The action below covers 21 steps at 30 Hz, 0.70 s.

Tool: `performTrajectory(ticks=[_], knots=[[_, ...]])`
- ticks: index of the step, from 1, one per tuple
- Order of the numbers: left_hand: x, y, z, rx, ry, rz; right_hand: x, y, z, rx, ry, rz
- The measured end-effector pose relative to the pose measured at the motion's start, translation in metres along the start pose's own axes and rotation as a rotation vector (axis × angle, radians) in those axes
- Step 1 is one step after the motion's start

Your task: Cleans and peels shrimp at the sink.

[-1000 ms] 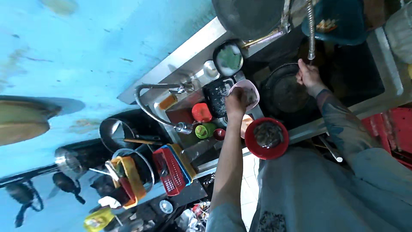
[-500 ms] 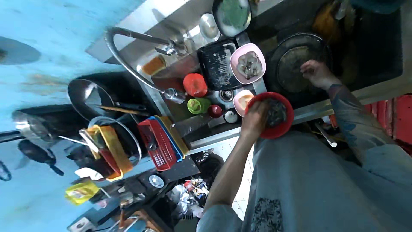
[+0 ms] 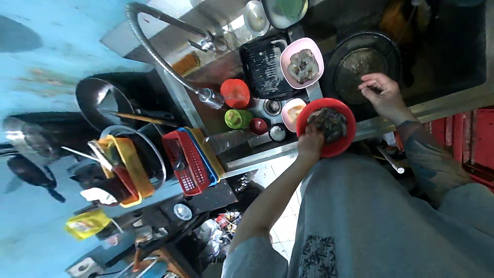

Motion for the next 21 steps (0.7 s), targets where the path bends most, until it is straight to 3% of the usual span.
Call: performTrajectory(ticks=[3, 7, 14, 21], knots=[[0.007, -0.006, -0.007, 0.0, 0.024, -0.065, -0.007, -0.02, -0.011, 0.096, -0.016, 0.008], [0.02, -0.03, -0.018, -0.097, 0.129, -0.369, -0.034, -0.044, -0.031, 0.146, -0.141, -0.032], [0.039, -0.052, -0.016, -0.175, 0.241, -0.733, -0.106, -0.061, -0.059, 0.321, -0.377, -0.576], [0.05, -0.043, -0.024, -0.173, 0.359, -0.717, -0.127, -0.064, -0.062, 0.372, -0.389, -0.814]])
Point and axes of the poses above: each hand's wrist, its own z-axis towards the middle knuckle, its own x-axis out of the back of the hand, y = z × x, the point moved 9 cm from there along z, towards the middle knuckle, and after that the axes turned 7 degrees about z, right-handed, at the moved point
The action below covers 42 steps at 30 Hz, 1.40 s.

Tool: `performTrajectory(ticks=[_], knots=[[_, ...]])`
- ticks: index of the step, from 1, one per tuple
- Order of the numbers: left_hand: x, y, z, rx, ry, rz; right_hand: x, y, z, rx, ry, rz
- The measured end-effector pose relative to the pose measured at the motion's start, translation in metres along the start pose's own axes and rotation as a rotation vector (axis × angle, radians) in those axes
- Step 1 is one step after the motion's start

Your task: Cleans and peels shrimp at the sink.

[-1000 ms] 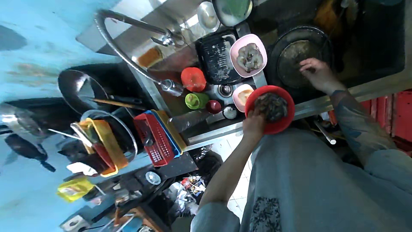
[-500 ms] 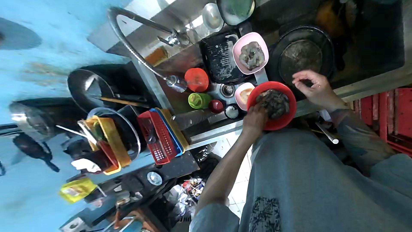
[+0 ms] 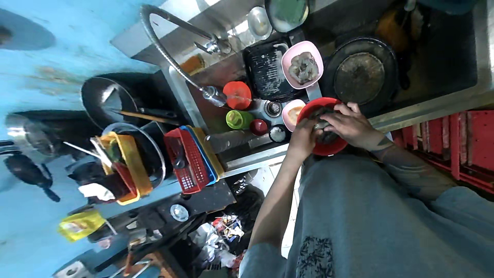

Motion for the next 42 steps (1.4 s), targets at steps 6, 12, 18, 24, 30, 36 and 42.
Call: performTrajectory(ticks=[6, 12, 18, 24, 30, 36, 42], knots=[[0.003, 0.016, -0.012, -0.049, 0.031, 0.078, -0.007, -0.006, 0.003, 0.024, -0.076, -0.057], [0.003, 0.011, -0.013, -0.053, 0.087, -0.048, -0.01, 0.003, 0.003, -0.056, -0.077, 0.183], [-0.003, 0.001, -0.019, 0.038, 0.187, -0.167, -0.012, 0.008, 0.005, -0.112, -0.048, 0.321], [-0.006, -0.005, -0.026, 0.142, 0.281, -0.245, -0.01, 0.003, 0.006, -0.166, 0.033, 0.372], [-0.009, -0.011, -0.015, 0.169, 0.327, -0.285, -0.011, 0.01, 0.007, -0.227, 0.091, 0.507], [-0.01, -0.014, -0.025, 0.178, 0.346, -0.314, -0.013, 0.013, 0.004, -0.261, 0.093, 0.581], [-0.002, -0.011, -0.013, 0.029, 0.231, -0.141, -0.011, 0.009, 0.024, -0.136, -0.212, 0.387]])
Point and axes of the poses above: each hand's wrist, its own z-axis towards the middle knuckle, its own x-axis out of the back of the hand, y = z × x, the point moved 9 cm from there along z, towards the middle knuckle, and after that the axes turned 7 degrees about z, right-handed, at the moved point
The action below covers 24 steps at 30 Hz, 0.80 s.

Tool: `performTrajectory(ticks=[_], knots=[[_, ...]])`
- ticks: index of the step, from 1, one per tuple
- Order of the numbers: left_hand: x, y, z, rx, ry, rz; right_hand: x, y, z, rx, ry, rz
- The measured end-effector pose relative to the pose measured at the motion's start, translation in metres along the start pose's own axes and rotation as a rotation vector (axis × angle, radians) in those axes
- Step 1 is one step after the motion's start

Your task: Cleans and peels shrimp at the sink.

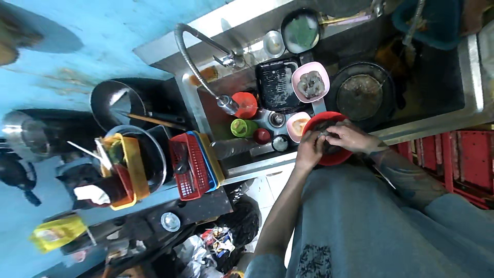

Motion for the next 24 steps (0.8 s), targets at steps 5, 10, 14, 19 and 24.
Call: performTrajectory(ticks=[5, 10, 14, 19, 24], knots=[[0.007, 0.004, 0.004, -0.053, 0.0, -0.014, -0.001, -0.002, 0.006, 0.034, 0.0, -0.084], [0.005, 0.0, -0.003, -0.019, 0.047, -0.136, 0.001, 0.001, -0.001, 0.058, 0.213, 0.037], [-0.004, -0.01, -0.005, 0.021, 0.067, -0.165, -0.008, 0.012, -0.005, 0.027, 0.291, 0.103], [-0.008, -0.013, -0.008, 0.053, 0.12, -0.188, -0.008, 0.009, -0.004, -0.021, 0.309, 0.178], [-0.011, -0.017, -0.013, 0.11, 0.146, -0.278, -0.008, 0.019, -0.009, -0.043, 0.325, 0.342]])
Point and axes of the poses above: each hand's wrist, its own z-axis towards the middle knuckle, its own x-axis out of the back of the hand, y = z × x, the point moved 9 cm from there along z, towards the middle knuckle, and after that the axes turned 7 degrees about z, right-handed, at the moved point
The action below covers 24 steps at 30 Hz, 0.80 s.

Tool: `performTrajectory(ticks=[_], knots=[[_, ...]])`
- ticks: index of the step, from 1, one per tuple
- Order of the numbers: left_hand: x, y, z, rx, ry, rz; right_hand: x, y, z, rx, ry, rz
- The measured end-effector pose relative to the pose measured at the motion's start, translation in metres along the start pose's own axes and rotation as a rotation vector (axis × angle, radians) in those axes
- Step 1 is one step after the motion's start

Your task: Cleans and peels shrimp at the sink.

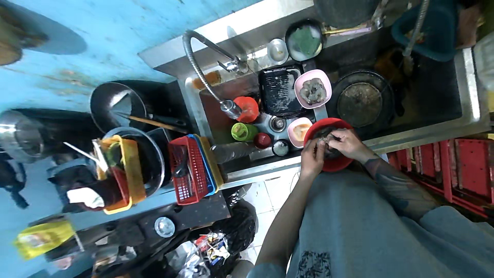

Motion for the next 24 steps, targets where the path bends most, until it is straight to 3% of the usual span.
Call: performTrajectory(ticks=[2, 5, 10, 14, 16, 21, 24], knots=[[0.003, -0.006, -0.002, 0.04, -0.026, -0.05, 0.003, 0.003, -0.002, 0.023, -0.04, -0.063], [0.015, -0.009, -0.004, 0.061, -0.041, -0.061, 0.007, -0.009, 0.001, 0.138, -0.105, -0.458], [0.037, 0.008, 0.0, -0.01, -0.041, 0.147, -0.008, -0.023, 0.002, 0.251, -0.288, -0.795], [0.034, 0.025, 0.01, -0.114, -0.101, 0.514, 0.015, -0.023, 0.0, 0.294, -0.132, -0.402], [0.033, 0.036, 0.016, -0.131, -0.097, 0.566, 0.052, -0.008, 0.0, 0.19, 0.014, -0.097], [0.025, 0.078, 0.046, -0.212, -0.085, 0.425, 0.181, 0.068, 0.048, -0.153, 0.565, 0.501], [0.007, 0.113, 0.077, -0.24, -0.104, 0.258, 0.225, 0.106, 0.077, -0.278, 0.606, 0.559]])
Point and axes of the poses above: each hand's wrist, its own z-axis towards the middle knuckle, its own x-axis out of the back of the hand, y = z × x, the point moved 9 cm from there along z, towards the middle knuckle, and after that the axes turned 7 degrees about z, right-handed, at the moved point
